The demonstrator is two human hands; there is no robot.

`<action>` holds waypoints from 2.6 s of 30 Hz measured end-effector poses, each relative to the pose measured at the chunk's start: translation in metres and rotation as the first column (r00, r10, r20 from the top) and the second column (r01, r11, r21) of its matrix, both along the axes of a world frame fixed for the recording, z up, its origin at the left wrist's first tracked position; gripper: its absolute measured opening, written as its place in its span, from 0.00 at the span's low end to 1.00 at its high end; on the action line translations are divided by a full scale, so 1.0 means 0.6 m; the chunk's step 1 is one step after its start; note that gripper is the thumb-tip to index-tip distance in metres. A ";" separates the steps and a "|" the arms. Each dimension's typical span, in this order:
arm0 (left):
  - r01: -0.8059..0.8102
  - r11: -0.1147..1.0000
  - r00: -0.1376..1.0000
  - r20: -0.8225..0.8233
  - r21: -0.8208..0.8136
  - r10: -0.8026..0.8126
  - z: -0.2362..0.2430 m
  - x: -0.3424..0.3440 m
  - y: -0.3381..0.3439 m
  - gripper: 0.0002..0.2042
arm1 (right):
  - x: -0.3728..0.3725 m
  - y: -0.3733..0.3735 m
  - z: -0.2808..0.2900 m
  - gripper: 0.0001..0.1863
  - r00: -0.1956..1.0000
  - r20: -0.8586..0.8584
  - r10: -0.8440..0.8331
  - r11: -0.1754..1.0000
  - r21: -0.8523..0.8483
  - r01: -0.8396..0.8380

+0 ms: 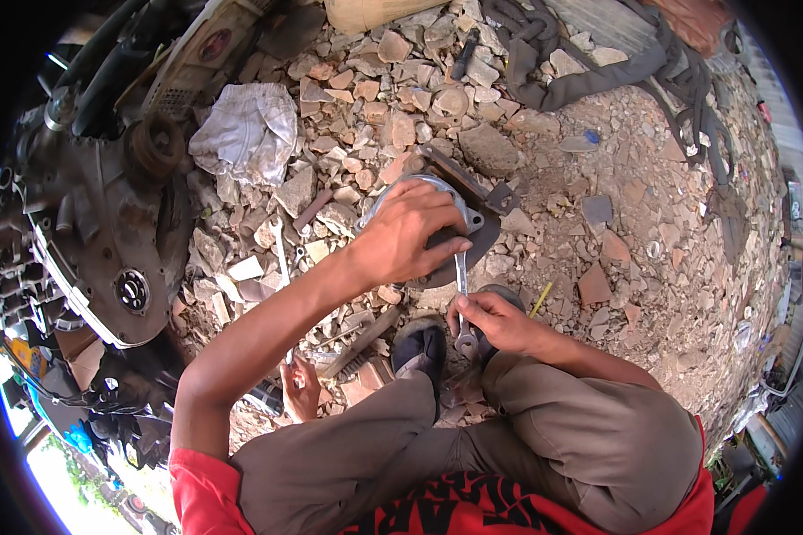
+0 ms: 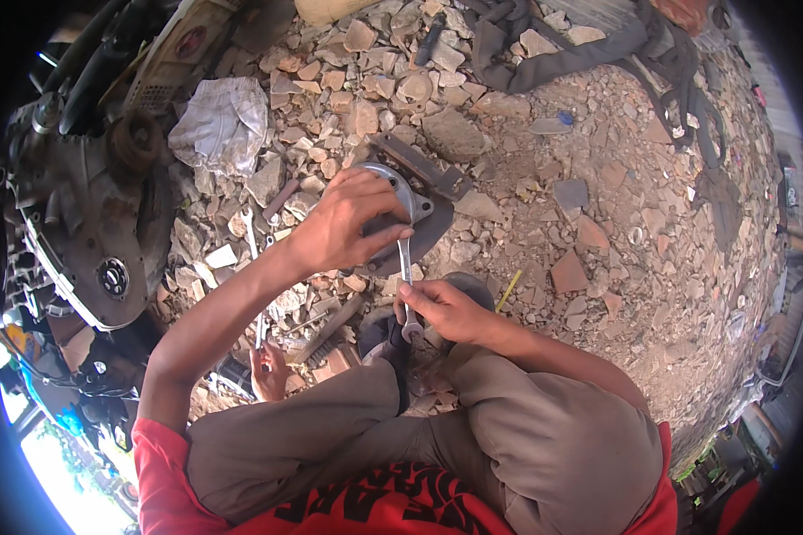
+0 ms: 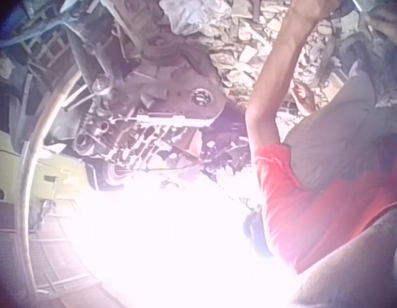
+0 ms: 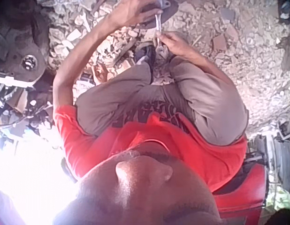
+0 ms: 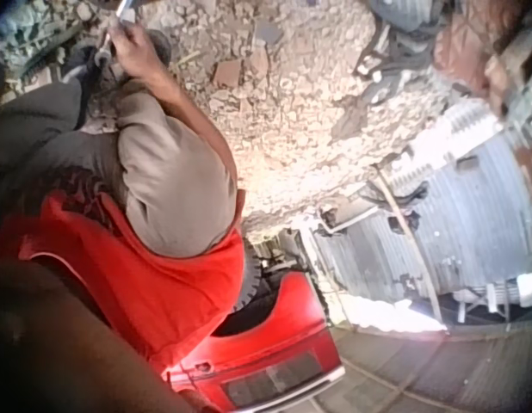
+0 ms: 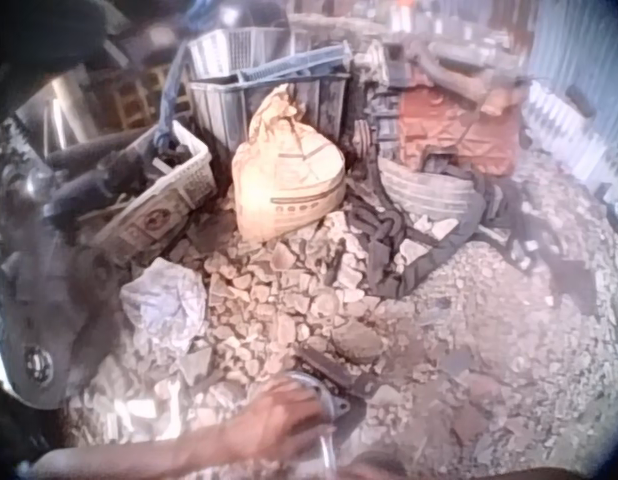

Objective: The person is sitting on the ground and using a wrench to tighten bolts on a circular metal part. The person holds the part with one hand and turns the wrench with the other, working on different bolts around the perimeter.

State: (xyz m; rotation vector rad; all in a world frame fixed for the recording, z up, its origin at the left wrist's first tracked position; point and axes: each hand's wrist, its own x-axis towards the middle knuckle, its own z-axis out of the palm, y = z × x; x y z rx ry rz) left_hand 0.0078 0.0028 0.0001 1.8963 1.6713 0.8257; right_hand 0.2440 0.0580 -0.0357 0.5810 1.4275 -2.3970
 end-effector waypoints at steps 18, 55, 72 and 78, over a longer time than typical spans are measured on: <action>-0.007 0.998 1.000 -0.010 0.065 0.008 -0.008 -0.001 -0.004 0.11 | 0.004 0.037 0.002 0.28 0.995 -0.014 0.099 0.983 0.156 -0.096; -0.024 0.995 0.999 0.033 0.099 0.021 -0.015 -0.004 -0.008 0.07 | -0.009 0.021 0.028 0.16 0.997 0.060 -0.038 0.988 -0.144 0.046; 0.046 0.996 0.998 -0.043 0.076 -0.043 -0.011 -0.014 -0.015 0.15 | -0.010 0.221 0.069 0.16 0.998 -0.009 0.060 0.898 0.437 -0.050; 0.022 0.998 0.999 0.033 0.064 -0.024 -0.012 -0.013 -0.015 0.19 | 0.034 0.146 0.034 0.12 0.998 -0.039 -0.050 0.993 0.104 0.053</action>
